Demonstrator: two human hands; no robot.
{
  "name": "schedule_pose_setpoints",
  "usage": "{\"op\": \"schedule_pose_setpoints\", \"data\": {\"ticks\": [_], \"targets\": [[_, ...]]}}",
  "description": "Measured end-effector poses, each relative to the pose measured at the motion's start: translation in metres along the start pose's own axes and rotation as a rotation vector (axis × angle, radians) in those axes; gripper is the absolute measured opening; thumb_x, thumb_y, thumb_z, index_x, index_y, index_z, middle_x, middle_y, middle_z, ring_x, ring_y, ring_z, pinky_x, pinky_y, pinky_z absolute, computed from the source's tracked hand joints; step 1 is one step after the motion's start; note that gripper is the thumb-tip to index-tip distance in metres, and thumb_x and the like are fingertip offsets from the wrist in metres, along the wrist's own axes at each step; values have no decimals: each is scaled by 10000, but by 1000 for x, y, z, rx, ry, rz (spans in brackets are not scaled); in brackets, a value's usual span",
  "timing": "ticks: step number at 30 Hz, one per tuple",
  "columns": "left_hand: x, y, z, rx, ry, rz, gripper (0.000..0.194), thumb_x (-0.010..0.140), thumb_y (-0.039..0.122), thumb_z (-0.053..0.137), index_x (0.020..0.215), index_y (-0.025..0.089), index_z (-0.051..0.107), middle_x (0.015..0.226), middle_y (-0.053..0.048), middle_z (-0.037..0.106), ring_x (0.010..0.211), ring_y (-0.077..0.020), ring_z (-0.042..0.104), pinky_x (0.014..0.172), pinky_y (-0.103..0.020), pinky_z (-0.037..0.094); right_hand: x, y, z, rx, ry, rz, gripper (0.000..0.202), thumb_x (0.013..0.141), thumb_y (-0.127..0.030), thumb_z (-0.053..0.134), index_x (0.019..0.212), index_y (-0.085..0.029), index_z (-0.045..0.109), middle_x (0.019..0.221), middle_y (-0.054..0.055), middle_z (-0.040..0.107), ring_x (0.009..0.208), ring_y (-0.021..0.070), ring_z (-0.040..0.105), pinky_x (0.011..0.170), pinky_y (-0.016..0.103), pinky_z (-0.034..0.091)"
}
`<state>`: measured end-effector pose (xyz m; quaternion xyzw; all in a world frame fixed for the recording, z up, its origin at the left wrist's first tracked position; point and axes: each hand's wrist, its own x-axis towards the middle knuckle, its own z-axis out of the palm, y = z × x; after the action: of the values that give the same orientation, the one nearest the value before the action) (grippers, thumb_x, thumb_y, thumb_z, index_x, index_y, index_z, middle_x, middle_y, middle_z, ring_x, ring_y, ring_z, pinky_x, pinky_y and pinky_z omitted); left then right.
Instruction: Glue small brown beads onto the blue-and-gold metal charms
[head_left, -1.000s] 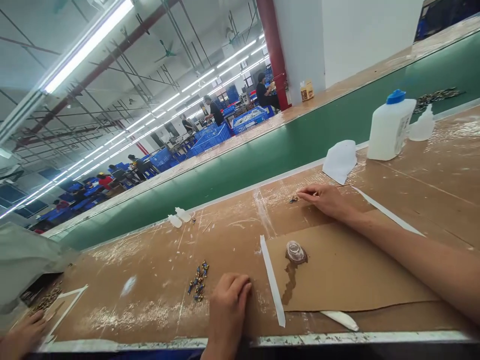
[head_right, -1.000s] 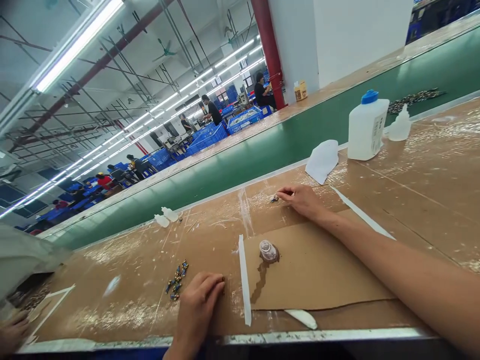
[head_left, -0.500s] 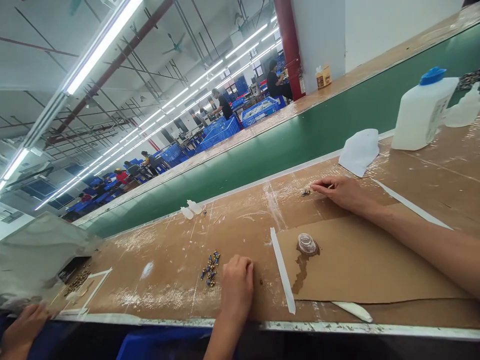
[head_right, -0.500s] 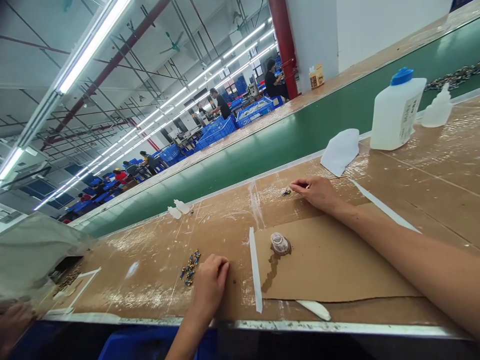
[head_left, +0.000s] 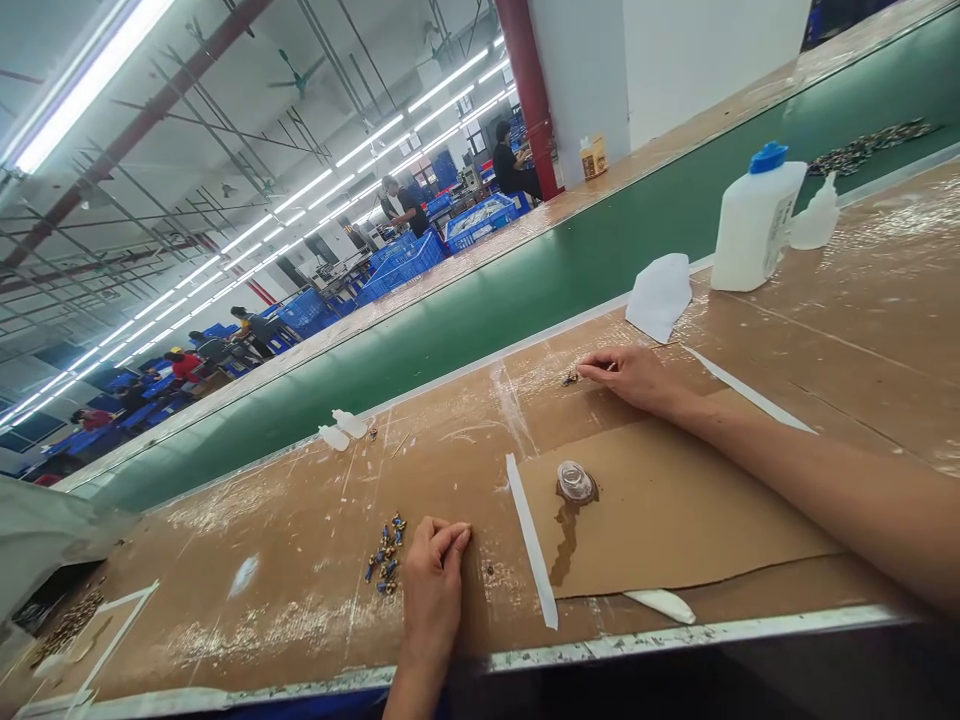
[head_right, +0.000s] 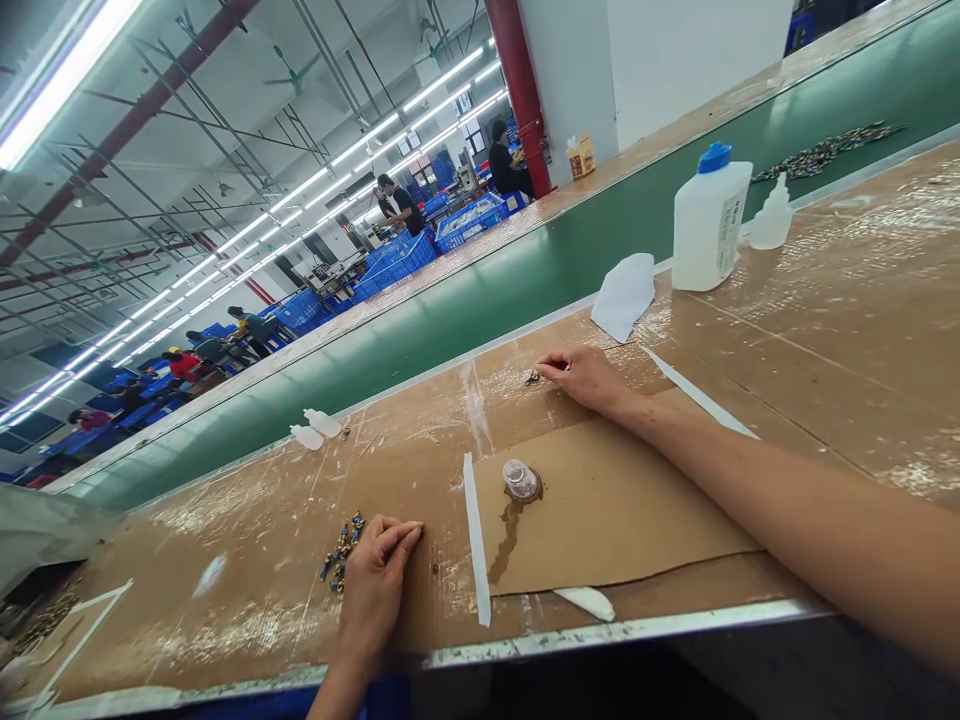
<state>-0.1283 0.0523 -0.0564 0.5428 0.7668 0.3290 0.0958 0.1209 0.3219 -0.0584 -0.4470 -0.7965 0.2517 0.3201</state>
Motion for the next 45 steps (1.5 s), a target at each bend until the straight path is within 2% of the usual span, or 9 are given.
{"op": "schedule_pose_setpoints", "data": {"ticks": [7,13,16,25,30,38,45], "targets": [[-12,-13,-1,-53,47,9,280,846,379,499,951,221,705,897,-53,587,871,-187,563,803,-324,437,-1,-2,-1,0,5,0,258,900,-384,490,952,-170,624,977,32,642,848,144,605,785,333,504],[-19,-21,3,-1,50,90,254,847,291,504,1006,260,699,895,-55,569,861,-176,549,771,-300,442,-2,-6,-3,-21,14,28,259,894,-388,502,940,-166,628,953,29,649,830,140,608,793,340,500],[-21,-22,5,-3,39,116,250,847,280,510,1014,289,695,888,-47,574,856,-171,547,757,-285,439,-2,-6,-3,-19,13,34,276,892,-404,500,929,-164,631,937,25,652,825,142,611,789,339,500],[-28,-18,11,-127,143,105,225,848,309,518,960,289,712,859,-43,582,837,-171,540,741,-272,419,1,7,3,-12,9,42,331,887,-453,486,947,-160,627,929,26,653,807,142,610,775,338,496],[-22,-24,9,-21,39,126,260,855,277,505,1037,303,688,866,-42,589,825,-161,553,733,-277,436,2,7,4,-21,11,70,328,878,-453,503,937,-156,630,892,16,653,779,140,610,760,333,497],[-15,-26,6,82,20,225,293,838,234,519,1060,342,675,865,-37,613,829,-167,575,725,-287,462,2,8,3,3,13,79,353,866,-479,508,922,-158,643,876,15,666,780,144,615,763,335,490],[-21,-22,6,2,41,142,274,858,235,498,1052,304,679,876,-36,577,844,-150,561,751,-267,454,0,6,1,45,33,51,389,831,-526,519,915,-181,676,877,29,700,771,149,620,732,304,466]]}}
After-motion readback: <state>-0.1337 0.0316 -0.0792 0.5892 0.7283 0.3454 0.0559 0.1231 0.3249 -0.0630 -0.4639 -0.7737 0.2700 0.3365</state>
